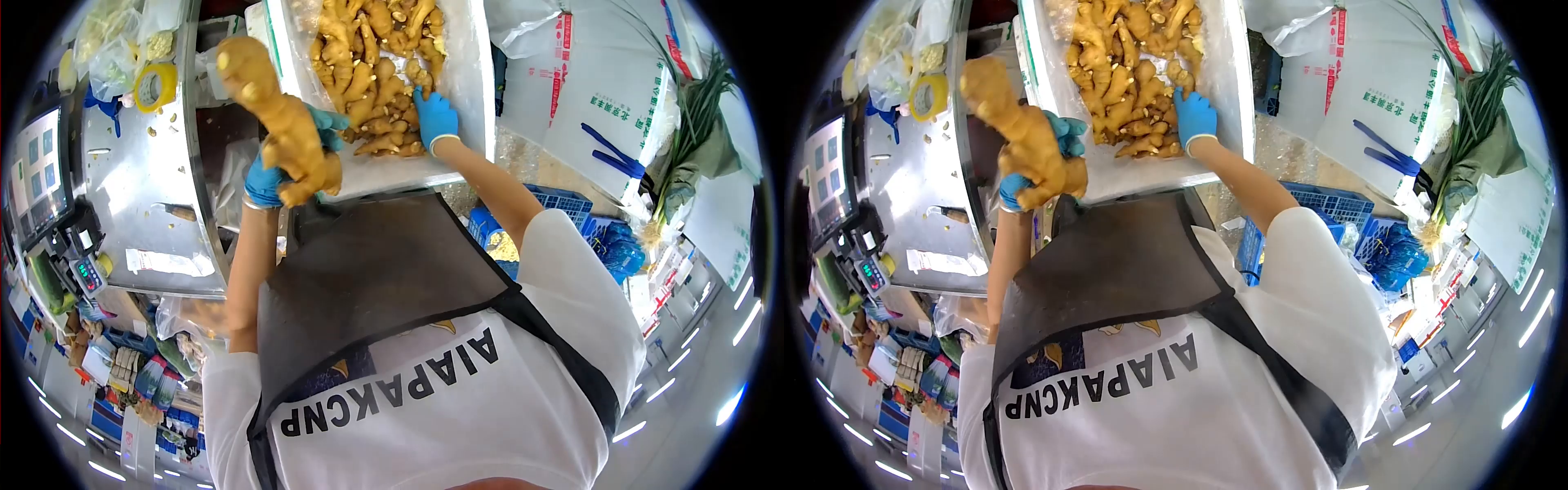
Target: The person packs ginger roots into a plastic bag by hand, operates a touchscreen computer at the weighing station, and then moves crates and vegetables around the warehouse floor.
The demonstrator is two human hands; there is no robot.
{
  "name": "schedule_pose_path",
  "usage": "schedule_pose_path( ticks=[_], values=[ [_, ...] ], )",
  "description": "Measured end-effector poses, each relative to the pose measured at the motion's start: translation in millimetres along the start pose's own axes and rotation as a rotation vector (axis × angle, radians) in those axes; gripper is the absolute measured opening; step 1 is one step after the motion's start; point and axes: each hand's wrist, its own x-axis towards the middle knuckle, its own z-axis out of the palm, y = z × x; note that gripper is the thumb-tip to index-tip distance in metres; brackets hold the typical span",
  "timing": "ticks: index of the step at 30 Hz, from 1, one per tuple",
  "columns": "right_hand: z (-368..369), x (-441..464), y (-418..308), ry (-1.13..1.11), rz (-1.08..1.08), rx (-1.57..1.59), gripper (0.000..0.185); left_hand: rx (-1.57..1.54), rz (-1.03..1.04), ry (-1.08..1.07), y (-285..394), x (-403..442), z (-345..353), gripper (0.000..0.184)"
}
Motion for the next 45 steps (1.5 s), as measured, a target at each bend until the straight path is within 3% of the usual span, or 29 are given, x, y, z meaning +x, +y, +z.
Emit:
schedule_pose_path(
  ticks=[2,5,6,7,8,9,10,12,15,16,17,18,19,20,22,25,26,29,31,32,34,36,37,38,39,41,43,44,45],
  values=[
    [-22.6,-2.0,3.8,-0.029,-0.008,0.109,0.056,-0.118,0.111,-0.041,14.7,-0.8,19.4,0.056],
    [-42.6,4.6,45.2,-0.327,0.172,1.453,0.046,0.074,-0.05,0.1,15.9,-14.8,8.9,0.05],
    [-63.4,-2.6,51.3,-0.362,0.165,1.898,0.035,0.145,-0.083,0.08,8.2,-20.0,-6.6,0.048],
    [-85.1,-9.3,55.3,-0.41,0.059,2.1,0.033,0.216,-0.115,0.058,0.6,-25.0,-22.2,0.047],
    [-92.3,-10.4,62.3,-0.461,-0.089,2.11,0.035,0.383,-0.133,0.062,-9.6,-25.5,-31.2,0.047],
    [-98.9,-10.5,66.9,-0.508,-0.238,2.112,0.037,0.154,-0.131,0.168,-30.8,-26.7,-45.1,0.048],
    [-108.7,-10.2,65.3,-0.526,-0.241,2.132,0.039,-0.075,-0.106,0.273,-51.9,-28.0,-58.9,0.049],
    [-125.7,-19.3,50.6,-0.58,-0.242,2.177,0.044,0.03,-0.088,0.141,-22.9,-2.7,4.8,0.05],
    [-147.1,-41.8,-18.2,0.089,-0.062,1.929,0.05,0.157,-0.156,0.102,-17.8,10.1,27.7,0.053],
    [-149.3,-48.0,-34.0,0.125,-0.132,1.845,0.052,0.185,-0.084,0.022,-18.7,18.5,41.6,0.05],
    [-155.5,-55.9,-50.2,0.003,-0.199,1.872,0.055,0.214,-0.012,-0.059,-18.0,24.5,50.6,0.048],
    [-157.1,-58.0,-65.1,0.198,-0.316,1.754,0.055,0.044,-0.092,-0.006,-13.0,24.6,58.4,0.047],
    [-159.1,-56.0,-65.2,0.23,-0.416,1.681,0.054,-0.126,-0.172,0.045,-8.3,22.8,62.3,0.045],
    [-161.1,-54.0,-65.3,0.267,-0.514,1.611,0.054,-0.059,-0.154,-0.012,-17.9,20.3,46.1,0.047],
    [-171.3,-47.1,-31.1,0.053,-0.607,1.576,0.056,0.015,-0.138,-0.162,-5.5,11.8,39.7,0.045],
    [-186.7,-33.0,-8.4,-0.153,-0.493,1.527,0.066,-0.137,-0.164,-0.354,-3.1,0.1,41.9,0.045],
    [-187.1,-29.4,-14.9,-0.188,-0.582,1.609,0.062,-0.209,-0.13,-0.405,-7.0,-1.0,49.8,0.045],
    [-186.2,-19.4,-25.2,-0.826,-0.71,1.589,0.056,-0.224,-0.155,-0.439,-14.6,-8.0,50.8,0.051],
    [-144.2,-9.6,-37.5,-0.609,-0.786,1.5,0.038,-0.038,-0.401,-0.259,6.1,-20.7,50.6,0.067],
    [-123.9,-5.8,-43.5,-0.499,-0.811,1.449,0.03,-0.099,-0.438,-0.282,16.8,-23.3,57.2,0.07],
    [-129.3,-2.0,-53.5,-0.369,-1.075,1.249,0.025,0.097,-0.54,-0.23,19.3,-33.4,62.8,0.062],
    [-160.5,-19.4,-66.6,-0.671,-0.733,0.973,0.024,0.451,-0.514,-0.299,6.6,-43.2,62.3,0.06],
    [-148.8,-20.4,-65.9,-0.544,-0.937,0.928,0.022,0.61,-0.44,-0.287,-5.2,-51.8,64.5,0.058],
    [-168.9,-41.0,-79.1,-0.741,-0.541,1.069,0.02,0.727,-0.456,-0.26,0.5,-59.5,66.1,0.056],
    [-188.0,-60.1,-85.0,-0.908,-0.101,1.15,0.018,0.416,-0.403,-0.234,4.7,-74.2,65.0,0.053],
    [-142.6,-59.9,-81.9,-0.551,-0.637,1.072,0.017,0.438,-0.343,-0.246,3.9,-90.8,48.6,0.049],
    [-133.9,-56.7,-103.0,-0.706,-0.577,1.423,0.015,0.396,-0.24,-0.189,7.6,-117.5,37.5,0.05],
    [-140.1,-61.3,-116.0,-1.048,-0.188,1.772,0.013,0.379,-0.19,-0.165,5.9,-127.5,35.9,0.051],
    [-140.6,-66.0,-133.2,-1.031,-0.149,1.797,0.013,0.397,-0.088,-0.122,-0.2,-140.5,28.4,0.053]
  ],
)
